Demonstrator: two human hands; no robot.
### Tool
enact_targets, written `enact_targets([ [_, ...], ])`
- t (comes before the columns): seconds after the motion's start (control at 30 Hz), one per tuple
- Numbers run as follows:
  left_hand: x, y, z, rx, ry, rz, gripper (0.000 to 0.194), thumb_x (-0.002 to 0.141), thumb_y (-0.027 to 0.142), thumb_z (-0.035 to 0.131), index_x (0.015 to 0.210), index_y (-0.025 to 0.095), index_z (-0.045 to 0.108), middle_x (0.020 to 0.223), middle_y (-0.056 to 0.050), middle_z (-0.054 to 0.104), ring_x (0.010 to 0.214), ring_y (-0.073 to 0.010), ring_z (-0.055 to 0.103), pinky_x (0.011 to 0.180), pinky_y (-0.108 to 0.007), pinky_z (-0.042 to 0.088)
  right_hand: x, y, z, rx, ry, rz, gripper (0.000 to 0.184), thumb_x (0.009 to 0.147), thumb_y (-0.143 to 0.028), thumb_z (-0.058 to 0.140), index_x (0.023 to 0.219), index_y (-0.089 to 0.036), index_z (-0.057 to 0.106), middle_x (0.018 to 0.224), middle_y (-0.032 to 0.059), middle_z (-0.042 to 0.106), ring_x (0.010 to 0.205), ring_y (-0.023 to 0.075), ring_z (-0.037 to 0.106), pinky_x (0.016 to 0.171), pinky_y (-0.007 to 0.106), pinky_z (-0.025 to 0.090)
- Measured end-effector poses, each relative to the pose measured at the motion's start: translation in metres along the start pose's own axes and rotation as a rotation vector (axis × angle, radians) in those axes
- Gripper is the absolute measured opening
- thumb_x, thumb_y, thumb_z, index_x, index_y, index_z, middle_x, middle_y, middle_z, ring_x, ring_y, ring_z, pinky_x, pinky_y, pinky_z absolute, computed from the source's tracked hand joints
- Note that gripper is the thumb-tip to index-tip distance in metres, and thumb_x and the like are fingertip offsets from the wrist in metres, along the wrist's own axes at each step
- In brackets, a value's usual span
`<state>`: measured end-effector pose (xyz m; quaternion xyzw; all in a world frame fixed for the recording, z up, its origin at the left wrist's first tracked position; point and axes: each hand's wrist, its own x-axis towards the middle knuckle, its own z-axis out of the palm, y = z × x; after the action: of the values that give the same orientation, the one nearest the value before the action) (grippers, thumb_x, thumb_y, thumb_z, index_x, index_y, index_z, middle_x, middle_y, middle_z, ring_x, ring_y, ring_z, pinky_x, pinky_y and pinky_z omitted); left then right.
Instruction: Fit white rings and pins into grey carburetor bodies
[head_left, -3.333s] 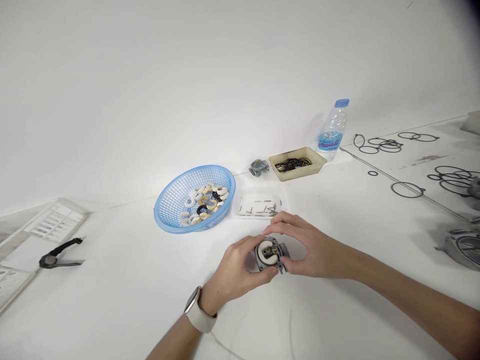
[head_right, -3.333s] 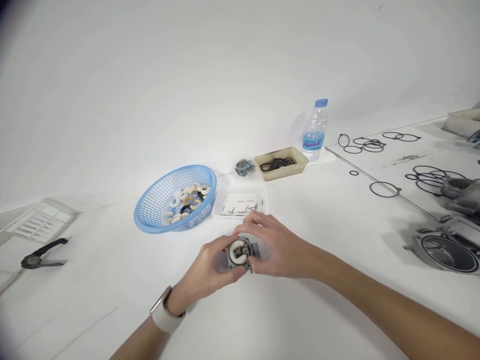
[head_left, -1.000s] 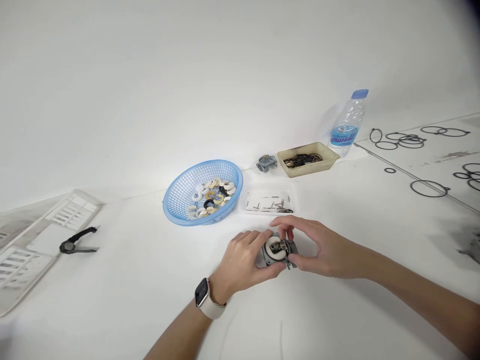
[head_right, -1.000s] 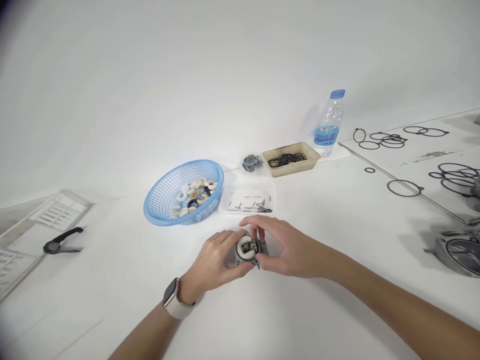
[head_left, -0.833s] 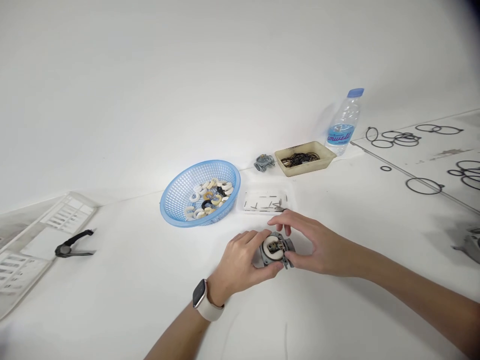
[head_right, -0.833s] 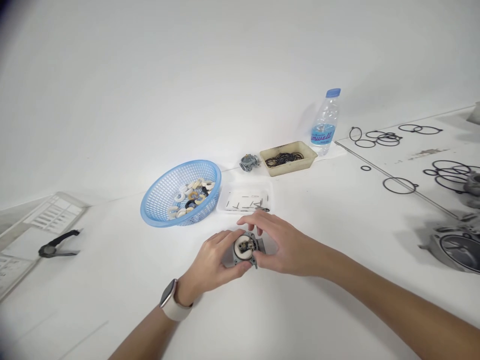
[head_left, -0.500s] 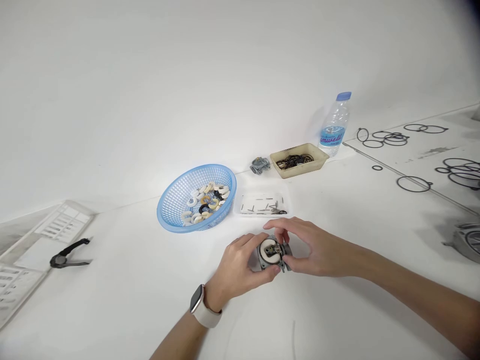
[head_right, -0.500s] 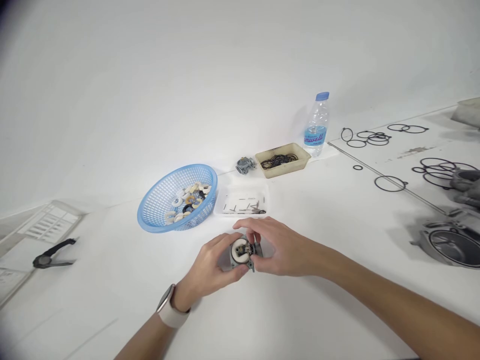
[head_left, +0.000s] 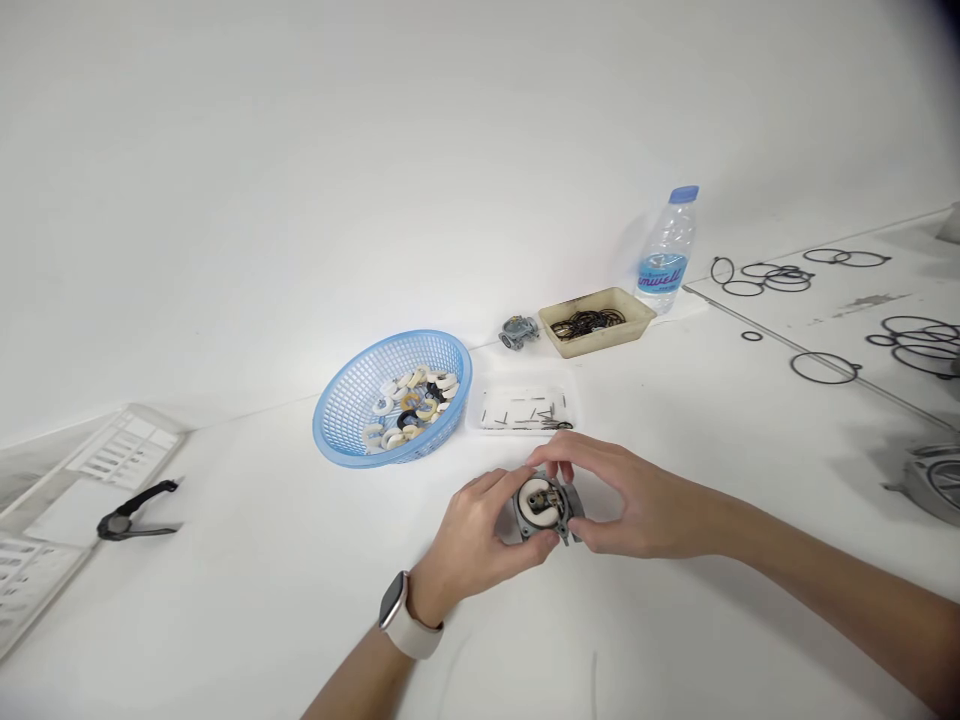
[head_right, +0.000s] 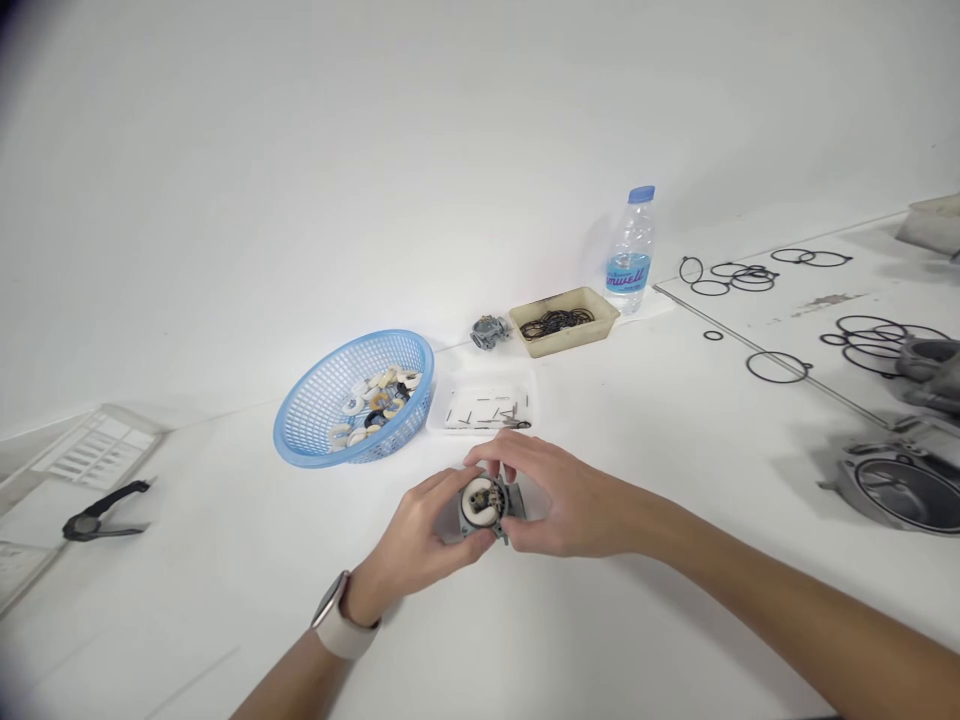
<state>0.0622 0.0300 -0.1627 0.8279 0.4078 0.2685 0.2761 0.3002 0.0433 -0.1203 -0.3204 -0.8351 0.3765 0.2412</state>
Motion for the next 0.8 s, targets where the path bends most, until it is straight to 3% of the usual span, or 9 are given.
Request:
enact_targets([
  [0.23,0.001,-0.001,-0.001,0.007,-0.003,-0.01,0.053,0.08,0.028,0.076,0.13,0.026,0.059,0.106,-0.003,0.07,0.092,-0.0228,0.065,0.083,-0.035,0.054,-0.001,0.013,0.011,-0.235,0.186,-0.048,0.052,0.081,-0.013,0.061,0.13,-0.029,0.055,0.123,0.0064,0.057,0.112,0.0255,0.057,0.096,0.042,0.049],
  [0.53,-0.001,-0.004,0.001,-0.005,0.006,0.014,0.059,0.08,0.028,0.077,0.135,0.028,0.057,0.111,-0.003,0.071,0.098,-0.0231,0.066,0.088,-0.036,0.054,0.0,0.003,0.006,-0.106,0.064,0.036,0.045,0.081,-0.016,0.061,0.125,-0.027,0.059,0.102,0.0022,0.065,0.1,0.0228,0.061,0.091,0.039,0.049],
  [0.8,-0.001,-0.003,0.0,-0.004,0.005,0.016,0.065,0.08,0.027,0.077,0.14,0.032,0.054,0.113,-0.002,0.071,0.099,-0.0229,0.067,0.089,-0.036,0.055,0.003,0.003,0.007,-0.103,0.066,0.036,0.042,0.082,-0.017,0.059,0.123,-0.026,0.063,0.099,0.0021,0.067,0.099,0.0229,0.061,0.092,0.039,0.048],
])
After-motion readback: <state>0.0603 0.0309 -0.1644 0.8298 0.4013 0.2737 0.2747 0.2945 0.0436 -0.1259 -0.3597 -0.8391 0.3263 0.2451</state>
